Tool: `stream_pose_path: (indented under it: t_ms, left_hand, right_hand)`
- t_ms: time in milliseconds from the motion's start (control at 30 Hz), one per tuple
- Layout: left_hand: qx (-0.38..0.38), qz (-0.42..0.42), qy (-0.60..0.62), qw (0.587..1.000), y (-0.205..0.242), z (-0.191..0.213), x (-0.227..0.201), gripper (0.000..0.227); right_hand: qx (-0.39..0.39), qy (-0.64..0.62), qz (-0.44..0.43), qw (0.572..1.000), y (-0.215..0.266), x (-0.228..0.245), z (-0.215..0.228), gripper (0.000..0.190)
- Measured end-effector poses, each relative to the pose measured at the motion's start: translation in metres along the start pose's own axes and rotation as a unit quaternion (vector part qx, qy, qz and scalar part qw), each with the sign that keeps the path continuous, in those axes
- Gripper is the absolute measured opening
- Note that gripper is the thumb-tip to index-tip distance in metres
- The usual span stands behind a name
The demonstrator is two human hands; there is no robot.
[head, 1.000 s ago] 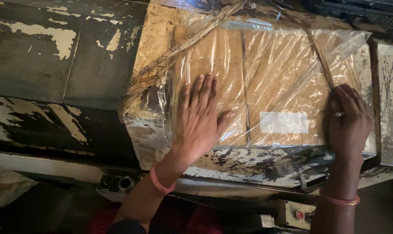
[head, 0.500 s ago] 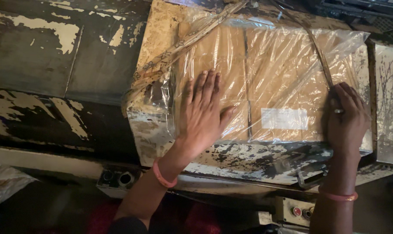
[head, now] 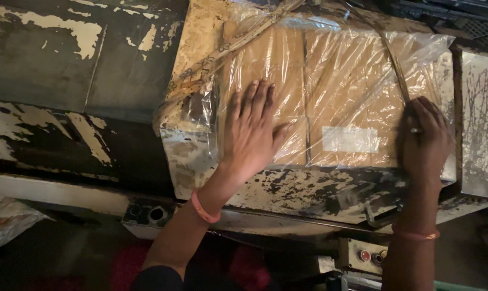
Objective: The person repeatedly staples a plastic-wrapped cardboard box using a handheld stapler. They position the box, press down, and apply staples along the edges, then reposition the box to continue stapling.
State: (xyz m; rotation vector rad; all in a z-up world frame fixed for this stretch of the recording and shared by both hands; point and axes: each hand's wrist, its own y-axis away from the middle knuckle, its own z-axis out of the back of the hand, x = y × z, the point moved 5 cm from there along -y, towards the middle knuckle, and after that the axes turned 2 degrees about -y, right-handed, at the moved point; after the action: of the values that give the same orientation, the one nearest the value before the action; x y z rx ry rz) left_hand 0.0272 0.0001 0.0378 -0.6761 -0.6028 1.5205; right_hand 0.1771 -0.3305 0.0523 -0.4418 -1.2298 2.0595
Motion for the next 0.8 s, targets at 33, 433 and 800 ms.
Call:
stream_pose_path:
  t_ms: [33,433,800]
  left_hand:
    - [0.003,0.002,0.006,1.000,0.0007,-0.0002,0.0001,0.082]
    - [-0.001,-0.004,0.004,1.000,-0.0002,-0.0019,-0.0002,0.082]
    - [0.002,0.001,0.002,1.000,0.0013,-0.0014,0.0003,0.082]
  right_hand:
    - [0.000,-0.003,-0.002,1.000,0.0002,0.0005,-0.0002,0.028]
    - [-0.010,0.014,0.005,1.000,0.0018,-0.0028,-0.0024,0.028]
    - [-0.007,0.014,0.021,1.000,0.0012,-0.0059,-0.0040,0.027]
